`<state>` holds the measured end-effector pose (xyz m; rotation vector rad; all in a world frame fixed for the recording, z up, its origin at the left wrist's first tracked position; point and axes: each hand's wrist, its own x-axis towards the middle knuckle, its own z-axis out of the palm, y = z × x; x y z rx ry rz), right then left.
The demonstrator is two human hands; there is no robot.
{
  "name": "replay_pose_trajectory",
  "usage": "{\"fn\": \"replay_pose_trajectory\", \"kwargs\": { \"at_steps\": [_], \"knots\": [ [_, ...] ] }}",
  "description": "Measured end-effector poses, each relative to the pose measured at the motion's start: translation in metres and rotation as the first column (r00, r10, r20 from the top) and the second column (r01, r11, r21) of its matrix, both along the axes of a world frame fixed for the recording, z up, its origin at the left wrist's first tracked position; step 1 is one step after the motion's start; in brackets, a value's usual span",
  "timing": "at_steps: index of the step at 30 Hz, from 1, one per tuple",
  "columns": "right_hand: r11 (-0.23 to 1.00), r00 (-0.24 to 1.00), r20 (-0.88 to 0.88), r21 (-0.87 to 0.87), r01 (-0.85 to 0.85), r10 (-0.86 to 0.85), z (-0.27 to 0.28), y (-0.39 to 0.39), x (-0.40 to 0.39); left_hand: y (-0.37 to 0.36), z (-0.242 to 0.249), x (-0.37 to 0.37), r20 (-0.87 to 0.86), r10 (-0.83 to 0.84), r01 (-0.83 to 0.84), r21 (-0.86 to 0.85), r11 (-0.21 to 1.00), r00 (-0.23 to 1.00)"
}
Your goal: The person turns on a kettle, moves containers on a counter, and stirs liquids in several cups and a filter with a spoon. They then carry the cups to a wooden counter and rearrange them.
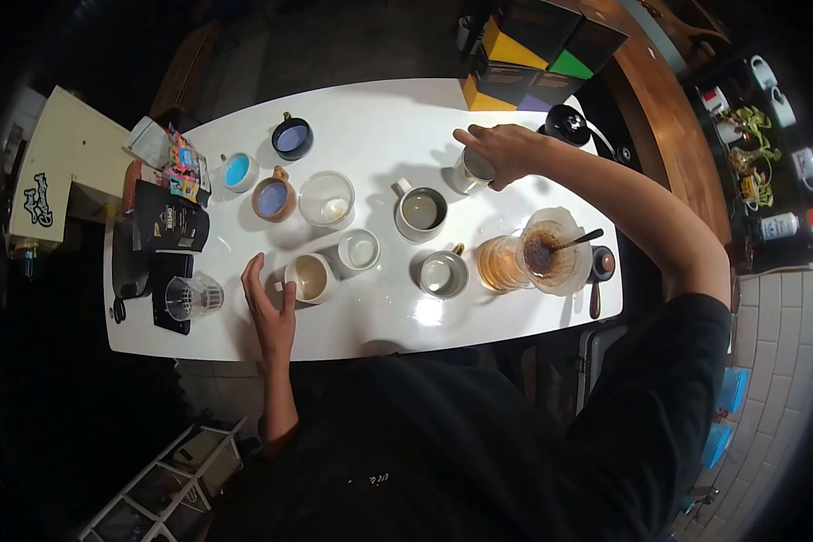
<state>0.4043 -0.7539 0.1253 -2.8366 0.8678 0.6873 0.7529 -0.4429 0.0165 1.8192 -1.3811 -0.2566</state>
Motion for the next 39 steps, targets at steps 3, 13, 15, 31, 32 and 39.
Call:
{"fn": "replay_pose_trajectory", "kwargs": {
  "at_steps": [3,13,15,31,32,39],
  "knots": [
    [1.0,1.0,-0.024,0.02,-0.014,0.014,-0.007,0.005,-0.004,-0.006,0.003,-0.005,-0.033,-0.013,0.013,0.002,1.0,0.999],
    [0.997,0.996,-0.049,0.051,-0.066,0.068,-0.011,0.017,0.0,-0.004,0.009,-0.01,-0.05,0.004,-0.006,-0.035,0.999,0.999],
    [0.996,0.996,-0.045,0.049,-0.08,0.082,-0.016,0.016,-0.002,-0.002,0.009,-0.011,-0.034,0.02,-0.022,-0.036,0.999,0.999],
    [0.985,0.995,-0.061,0.159,-0.063,0.074,-0.016,0.004,-0.007,0.009,0.026,-0.027,0.123,0.027,-0.007,-0.16,0.987,0.992],
    [0.987,0.992,-0.117,0.158,-0.022,0.041,-0.007,0.004,-0.006,0.01,0.028,-0.028,0.128,0.039,-0.016,-0.177,0.984,0.991],
    [0.969,0.99,0.141,-0.239,0.056,-0.022,0.109,0.032,0.001,0.023,0.047,-0.044,0.118,0.047,-0.005,-0.337,0.942,0.992]
  ]
}}
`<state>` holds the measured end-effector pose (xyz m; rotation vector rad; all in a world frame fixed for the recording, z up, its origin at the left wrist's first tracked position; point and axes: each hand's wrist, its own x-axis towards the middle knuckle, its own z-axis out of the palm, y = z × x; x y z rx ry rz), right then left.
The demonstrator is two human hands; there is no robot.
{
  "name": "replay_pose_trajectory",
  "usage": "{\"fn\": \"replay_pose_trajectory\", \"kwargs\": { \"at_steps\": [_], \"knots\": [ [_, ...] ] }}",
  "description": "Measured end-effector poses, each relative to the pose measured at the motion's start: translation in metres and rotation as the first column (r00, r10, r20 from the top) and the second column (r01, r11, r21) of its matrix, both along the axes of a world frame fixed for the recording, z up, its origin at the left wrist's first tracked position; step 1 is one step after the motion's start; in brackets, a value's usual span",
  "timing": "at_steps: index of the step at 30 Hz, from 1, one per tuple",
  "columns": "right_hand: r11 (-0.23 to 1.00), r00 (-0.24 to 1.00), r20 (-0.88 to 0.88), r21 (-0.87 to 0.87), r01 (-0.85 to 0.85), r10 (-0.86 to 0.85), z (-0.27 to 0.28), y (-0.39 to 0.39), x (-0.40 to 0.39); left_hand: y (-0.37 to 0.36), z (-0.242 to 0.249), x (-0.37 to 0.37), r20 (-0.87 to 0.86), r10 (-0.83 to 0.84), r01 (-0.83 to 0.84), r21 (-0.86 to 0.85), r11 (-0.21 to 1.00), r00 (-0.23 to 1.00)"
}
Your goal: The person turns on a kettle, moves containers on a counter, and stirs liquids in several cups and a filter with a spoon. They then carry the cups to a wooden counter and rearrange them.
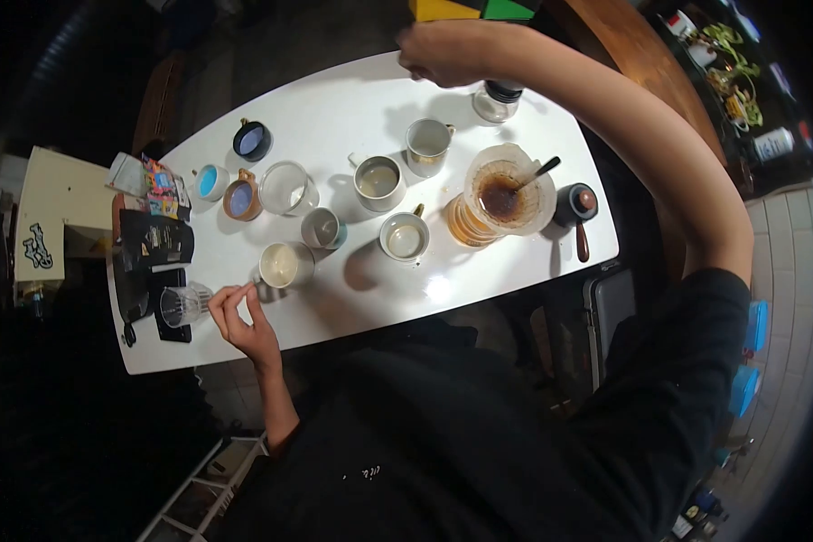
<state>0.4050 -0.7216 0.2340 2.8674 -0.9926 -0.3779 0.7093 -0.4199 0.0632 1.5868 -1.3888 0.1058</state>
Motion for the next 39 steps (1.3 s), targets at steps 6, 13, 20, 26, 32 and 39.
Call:
{"fn": "replay_pose_trajectory", "kwargs": {
  "at_steps": [6,13,20,26,32,39],
  "knots": [
    [0.987,0.996,0.08,0.157,0.019,-0.032,0.13,0.105,-0.059,0.005,0.005,-0.017,-0.07,-0.224,0.22,-0.067,0.973,0.972],
    [0.788,0.611,0.656,-0.039,0.615,-0.444,0.053,0.286,-0.113,0.018,-0.014,-0.049,-0.256,-0.585,0.58,-0.105,0.808,0.769],
    [0.574,-0.014,0.683,0.624,0.53,-0.73,-0.076,0.394,-0.127,0.04,-0.005,-0.093,-0.322,-0.67,0.693,-0.053,0.719,0.669],
    [0.685,0.119,0.752,0.507,0.523,-0.648,-0.091,0.345,-0.16,0.033,0.006,-0.152,-0.298,-0.638,0.669,0.001,0.744,0.71],
    [0.805,0.069,0.862,0.437,0.401,-0.503,-0.086,0.272,-0.209,0.009,0.001,-0.231,-0.39,-0.475,0.54,0.071,0.839,0.789],
    [0.831,-0.051,0.86,0.505,0.233,-0.508,-0.101,0.221,-0.228,-0.001,-0.007,-0.292,-0.593,-0.358,0.428,-0.024,0.904,0.721]
  ]
}}
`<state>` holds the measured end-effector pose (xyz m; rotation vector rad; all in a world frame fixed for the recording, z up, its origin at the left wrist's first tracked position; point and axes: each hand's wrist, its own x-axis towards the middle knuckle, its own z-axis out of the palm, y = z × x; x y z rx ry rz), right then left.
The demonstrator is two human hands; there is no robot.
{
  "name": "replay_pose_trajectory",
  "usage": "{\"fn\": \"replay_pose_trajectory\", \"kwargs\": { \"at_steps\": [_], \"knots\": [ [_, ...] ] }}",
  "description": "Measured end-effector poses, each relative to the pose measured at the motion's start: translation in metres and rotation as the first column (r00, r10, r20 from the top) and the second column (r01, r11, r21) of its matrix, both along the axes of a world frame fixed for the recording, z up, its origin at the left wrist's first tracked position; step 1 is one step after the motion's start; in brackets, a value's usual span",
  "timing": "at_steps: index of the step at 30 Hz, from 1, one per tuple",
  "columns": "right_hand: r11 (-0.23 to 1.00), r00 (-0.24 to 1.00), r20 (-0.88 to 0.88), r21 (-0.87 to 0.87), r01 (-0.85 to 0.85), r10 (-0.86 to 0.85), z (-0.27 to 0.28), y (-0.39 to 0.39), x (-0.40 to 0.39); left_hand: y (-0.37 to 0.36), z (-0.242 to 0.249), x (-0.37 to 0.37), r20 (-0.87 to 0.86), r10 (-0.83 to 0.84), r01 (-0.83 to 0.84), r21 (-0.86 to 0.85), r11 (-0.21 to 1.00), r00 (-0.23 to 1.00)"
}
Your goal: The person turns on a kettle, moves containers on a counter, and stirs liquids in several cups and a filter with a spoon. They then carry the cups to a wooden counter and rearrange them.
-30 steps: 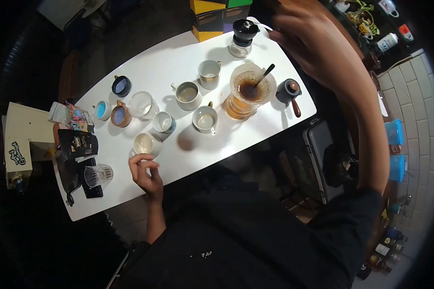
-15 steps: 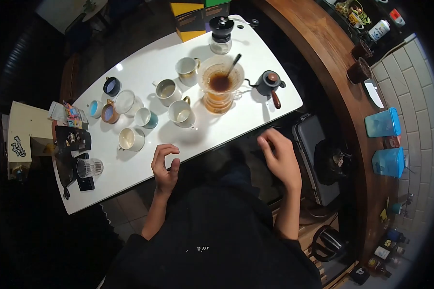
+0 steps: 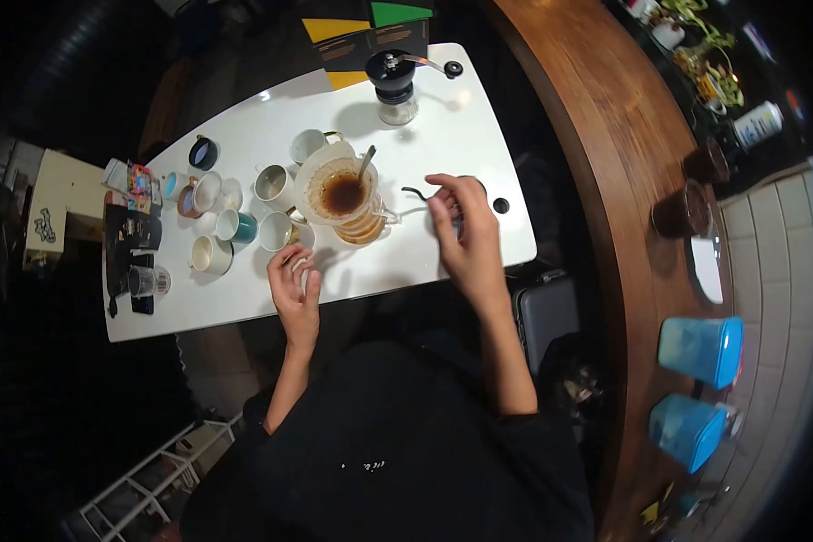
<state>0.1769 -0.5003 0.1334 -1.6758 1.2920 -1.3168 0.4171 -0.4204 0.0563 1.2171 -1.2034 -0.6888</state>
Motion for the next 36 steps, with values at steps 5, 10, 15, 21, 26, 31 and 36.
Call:
{"fn": "replay_pose_trajectory", "kwargs": {
  "at_steps": [5,10,15,21,26,31,36],
  "knots": [
    [0.998,0.995,0.076,-0.008,-0.056,0.057,-0.025,-0.04,0.031,-0.008,-0.003,-0.019,-0.235,-0.012,0.026,0.057,0.998,0.972],
    [0.991,0.992,-0.019,-0.04,-0.127,0.126,-0.03,-0.059,0.05,-0.025,-0.027,-0.013,0.174,-0.054,0.01,0.244,0.97,0.983],
    [0.983,0.988,-0.072,-0.118,-0.141,0.133,-0.026,-0.068,0.059,-0.046,-0.041,-0.003,0.428,-0.144,0.007,0.305,0.952,0.892],
    [0.985,0.964,-0.252,-0.126,-0.117,0.082,-0.017,-0.075,0.067,-0.068,-0.042,0.001,0.452,-0.131,0.061,0.167,0.984,0.883],
    [0.983,0.932,-0.357,-0.138,-0.119,0.063,-0.017,-0.056,0.074,-0.085,-0.049,0.008,0.401,-0.155,0.14,0.066,0.988,0.903],
    [0.991,0.917,-0.393,-0.074,-0.111,0.073,-0.016,-0.045,0.077,-0.096,-0.084,0.012,0.327,-0.224,0.197,0.113,0.974,0.918],
    [0.993,0.91,-0.404,-0.031,-0.115,0.093,-0.009,-0.04,0.08,-0.103,-0.076,0.007,0.282,-0.251,0.21,0.17,0.963,0.926]
  ]
}}
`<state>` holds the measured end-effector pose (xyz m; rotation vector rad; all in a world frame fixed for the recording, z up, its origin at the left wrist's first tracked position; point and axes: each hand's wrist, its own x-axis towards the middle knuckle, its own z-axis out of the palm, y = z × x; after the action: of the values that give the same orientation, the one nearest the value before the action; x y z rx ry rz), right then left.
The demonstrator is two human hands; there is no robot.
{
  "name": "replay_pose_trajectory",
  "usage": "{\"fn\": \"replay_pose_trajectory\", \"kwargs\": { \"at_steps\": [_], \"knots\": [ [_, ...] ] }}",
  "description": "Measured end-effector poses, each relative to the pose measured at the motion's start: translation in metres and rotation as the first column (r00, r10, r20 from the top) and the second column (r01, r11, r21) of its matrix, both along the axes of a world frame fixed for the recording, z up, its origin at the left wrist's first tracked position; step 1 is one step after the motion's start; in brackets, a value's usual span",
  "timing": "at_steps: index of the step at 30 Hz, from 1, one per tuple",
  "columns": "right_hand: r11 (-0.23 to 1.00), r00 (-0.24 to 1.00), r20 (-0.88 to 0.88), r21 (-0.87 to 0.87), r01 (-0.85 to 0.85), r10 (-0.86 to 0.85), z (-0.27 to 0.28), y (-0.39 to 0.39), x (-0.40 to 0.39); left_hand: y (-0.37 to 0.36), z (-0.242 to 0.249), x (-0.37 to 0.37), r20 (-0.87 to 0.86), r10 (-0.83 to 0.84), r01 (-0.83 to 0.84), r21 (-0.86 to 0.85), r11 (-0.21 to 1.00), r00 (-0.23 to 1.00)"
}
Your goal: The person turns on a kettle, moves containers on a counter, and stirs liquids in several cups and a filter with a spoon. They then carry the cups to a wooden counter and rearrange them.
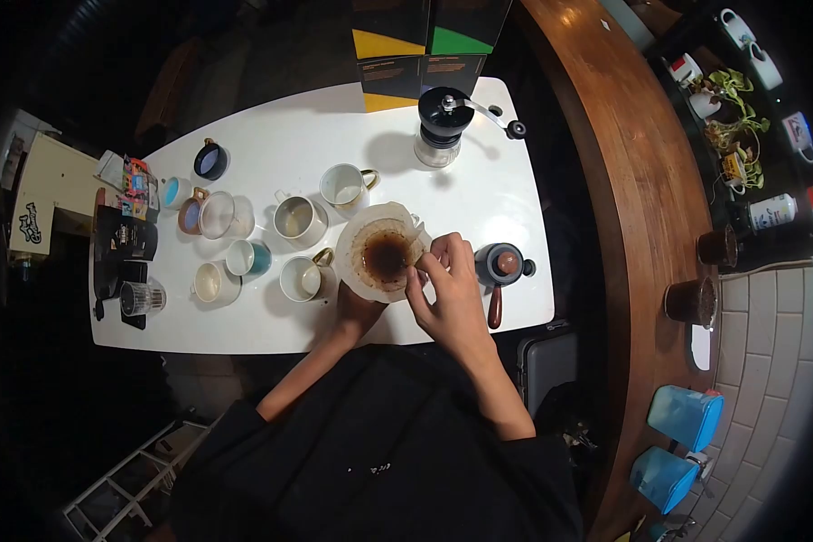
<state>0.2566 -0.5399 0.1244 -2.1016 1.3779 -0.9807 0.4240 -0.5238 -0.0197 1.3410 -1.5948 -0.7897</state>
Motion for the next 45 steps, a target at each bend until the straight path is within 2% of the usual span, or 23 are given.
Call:
{"fn": "replay_pose_trajectory", "kwargs": {
  "at_steps": [1,3,6,10,12,13,15,16,18,20,25,27,30,31,33,34,35,37,39,40,42,45],
  "knots": [
    [1.0,1.0,0.0,0.004,0.0,0.0,-0.002,0.0,0.001,-0.002,0.004,-0.001,0.0,0.0,0.0,0.004,1.0,1.0],
    [1.0,0.998,0.062,0.015,0.004,-0.005,-0.008,0.001,0.002,-0.004,0.012,-0.002,-0.167,0.032,-0.022,0.061,0.998,0.985],
    [0.999,0.994,0.109,0.04,0.023,-0.027,-0.013,0.004,0.002,-0.006,0.026,-0.002,-0.261,0.011,0.012,0.083,0.996,0.965],
    [0.999,0.991,0.129,0.036,0.039,-0.043,-0.017,0.009,0.0,-0.009,0.025,-0.003,-0.255,0.006,0.002,0.032,0.999,0.967],
    [0.993,0.978,0.189,0.101,0.066,-0.084,-0.015,0.011,-0.001,-0.011,0.02,-0.003,-0.279,-0.001,0.018,0.058,0.998,0.96],
    [0.993,0.978,0.189,0.1,0.066,-0.084,-0.016,0.01,-0.003,-0.011,0.016,-0.003,-0.279,-0.002,0.019,0.056,0.998,0.96],
    [0.991,0.964,0.245,0.105,0.083,-0.107,-0.02,0.01,-0.007,-0.011,0.019,-0.004,-0.148,0.024,-0.029,-0.032,0.999,0.989],
    [0.987,0.944,0.303,0.132,0.093,-0.129,-0.024,0.01,-0.007,-0.01,0.024,-0.004,-0.147,0.023,-0.028,-0.032,0.999,0.989],
    [0.98,0.932,0.334,0.179,0.087,-0.143,-0.03,0.009,-0.012,-0.008,0.038,-0.004,-0.274,0.012,0.001,0.049,0.999,0.962],
    [0.96,0.891,0.416,0.272,0.068,-0.181,-0.037,0.009,-0.014,-0.006,0.031,-0.003,-0.255,0.009,0.004,0.047,0.999,0.967],
    [0.931,0.814,0.543,0.366,-0.008,-0.206,-0.041,0.005,-0.016,-0.003,0.0,-0.002,-0.252,0.016,-0.005,0.042,0.999,0.968],
    [0.92,0.792,0.573,0.389,-0.035,-0.212,-0.041,0.006,-0.017,-0.001,-0.015,-0.001,-0.047,0.047,-0.047,-0.002,0.999,0.998],
    [0.987,0.895,0.438,0.158,0.014,-0.083,-0.031,0.005,-0.018,-0.007,-0.014,-0.003,-0.117,0.016,-0.02,-0.033,0.999,0.993],
    [0.988,0.895,0.438,0.155,0.018,-0.085,-0.025,0.005,-0.017,-0.008,-0.009,-0.003,-0.116,0.012,-0.017,-0.036,0.999,0.993],
    [1.0,0.969,0.248,-0.004,-0.002,0.003,-0.011,0.008,-0.018,-0.009,-0.002,-0.003,-0.165,-0.002,-0.004,-0.04,0.999,0.986],
    [1.0,0.991,0.132,-0.029,-0.009,0.013,-0.005,0.008,-0.02,-0.008,-0.002,-0.003,-0.165,-0.006,-0.001,-0.04,0.999,0.986],
    [1.0,0.991,0.132,-0.029,-0.005,0.009,0.0,0.009,-0.02,-0.008,-0.003,-0.003,-0.187,-0.019,0.012,-0.036,0.999,0.982],
    [0.987,0.998,-0.065,-0.157,-0.021,0.011,0.008,0.011,-0.021,-0.008,-0.004,-0.004,-0.209,-0.034,0.028,-0.032,0.999,0.977],
    [0.984,0.997,-0.071,-0.176,-0.034,0.022,0.013,0.008,-0.024,-0.009,-0.003,-0.002,-0.042,-0.03,0.022,-0.177,0.984,0.999],
    [0.981,0.993,-0.097,-0.178,-0.075,0.059,0.016,0.007,-0.026,-0.01,-0.001,-0.002,-0.038,-0.033,0.026,-0.176,0.984,0.999],
    [0.978,0.988,-0.124,-0.175,-0.111,0.09,0.016,0.006,-0.026,-0.009,0.006,-0.004,-0.244,-0.076,0.062,-0.064,0.996,0.967],
    [0.975,0.982,-0.134,-0.155,-0.156,0.136,0.014,0.0,-0.021,-0.012,0.017,-0.004,-0.232,-0.1,0.084,-0.078,0.993,0.968]
  ]
}}
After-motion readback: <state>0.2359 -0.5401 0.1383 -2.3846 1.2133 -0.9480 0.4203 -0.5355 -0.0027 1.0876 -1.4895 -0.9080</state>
